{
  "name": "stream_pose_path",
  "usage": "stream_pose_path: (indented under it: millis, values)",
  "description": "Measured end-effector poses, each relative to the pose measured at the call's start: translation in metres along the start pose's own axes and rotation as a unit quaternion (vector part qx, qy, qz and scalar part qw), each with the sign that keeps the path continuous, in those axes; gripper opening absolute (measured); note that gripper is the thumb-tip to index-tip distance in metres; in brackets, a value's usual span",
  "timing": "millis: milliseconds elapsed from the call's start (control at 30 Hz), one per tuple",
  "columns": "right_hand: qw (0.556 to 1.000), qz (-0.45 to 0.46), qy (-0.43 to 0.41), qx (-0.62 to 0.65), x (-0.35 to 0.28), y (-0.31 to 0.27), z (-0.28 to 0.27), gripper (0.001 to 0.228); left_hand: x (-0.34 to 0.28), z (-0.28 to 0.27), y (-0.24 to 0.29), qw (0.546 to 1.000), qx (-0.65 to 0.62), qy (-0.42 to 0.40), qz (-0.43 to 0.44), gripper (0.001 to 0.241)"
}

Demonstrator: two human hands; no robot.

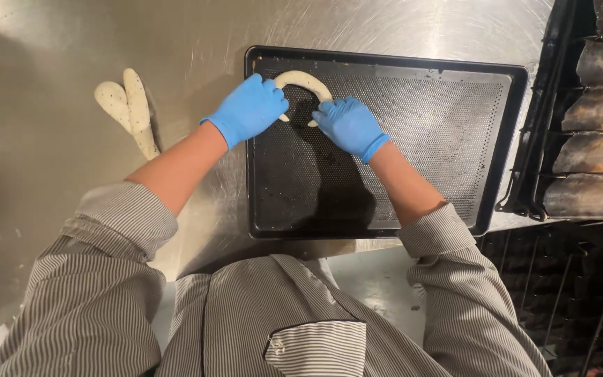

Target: Shaping pieces of dough into crescent shapes and arranging them on baking trays.

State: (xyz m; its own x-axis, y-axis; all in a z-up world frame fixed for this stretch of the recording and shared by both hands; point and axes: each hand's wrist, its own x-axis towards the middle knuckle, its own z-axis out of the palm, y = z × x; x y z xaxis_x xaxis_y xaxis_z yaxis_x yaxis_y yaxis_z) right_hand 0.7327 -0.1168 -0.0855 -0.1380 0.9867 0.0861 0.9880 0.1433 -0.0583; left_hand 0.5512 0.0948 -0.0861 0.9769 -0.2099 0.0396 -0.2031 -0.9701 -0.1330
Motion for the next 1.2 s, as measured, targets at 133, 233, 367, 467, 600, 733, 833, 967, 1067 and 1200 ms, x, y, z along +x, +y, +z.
stream_pose_path:
  millis: [133, 233, 367, 467, 600, 733, 833, 967, 1067, 1200]
  values:
    - [0.999, -0.019, 0.044, -0.014, 0.001, -0.003, 0.000, 0.016, 0.003, -0.012, 0.007, 0.999, -0.027, -0.032, 0.014, 0.009]
    - [0.999, 0.003, 0.044, 0.003, 0.007, -0.002, -0.005, 0.022, 0.000, 0.001, 0.013, 0.996, -0.023, -0.075, -0.031, 0.011]
    - [1.000, 0.009, -0.009, 0.007, 0.013, -0.004, -0.018, 0.026, 0.009, -0.031, 0.014, 0.989, -0.133, -0.035, -0.055, 0.030]
    - [0.989, 0.054, 0.034, 0.131, 0.023, -0.002, -0.018, 0.033, 0.021, -0.018, 0.015, 0.971, -0.172, -0.018, -0.167, 0.038]
    - [0.979, 0.176, 0.066, 0.078, 0.038, 0.012, 0.009, 0.049, 0.039, -0.006, 0.007, 0.933, -0.235, 0.029, -0.271, 0.072]
    - [0.964, 0.214, 0.063, 0.142, 0.033, 0.019, 0.045, 0.033, 0.018, -0.003, 0.013, 0.857, -0.381, 0.162, -0.307, 0.078]
    - [0.963, 0.204, 0.089, 0.151, 0.035, 0.013, 0.031, 0.040, -0.033, 0.003, 0.005, 0.842, -0.298, 0.163, -0.419, 0.057]
    - [0.955, 0.159, 0.161, 0.191, 0.035, -0.007, -0.014, 0.059, -0.116, 0.050, -0.049, 0.823, -0.087, 0.117, -0.549, 0.058]
    - [0.925, 0.211, 0.183, 0.257, 0.024, -0.017, -0.012, 0.048, -0.151, 0.087, -0.076, 0.822, 0.068, 0.055, -0.562, 0.070]
    - [0.926, 0.246, 0.162, 0.236, 0.015, -0.047, -0.006, 0.041, -0.147, 0.036, -0.056, 0.842, -0.080, -0.086, -0.526, 0.025]
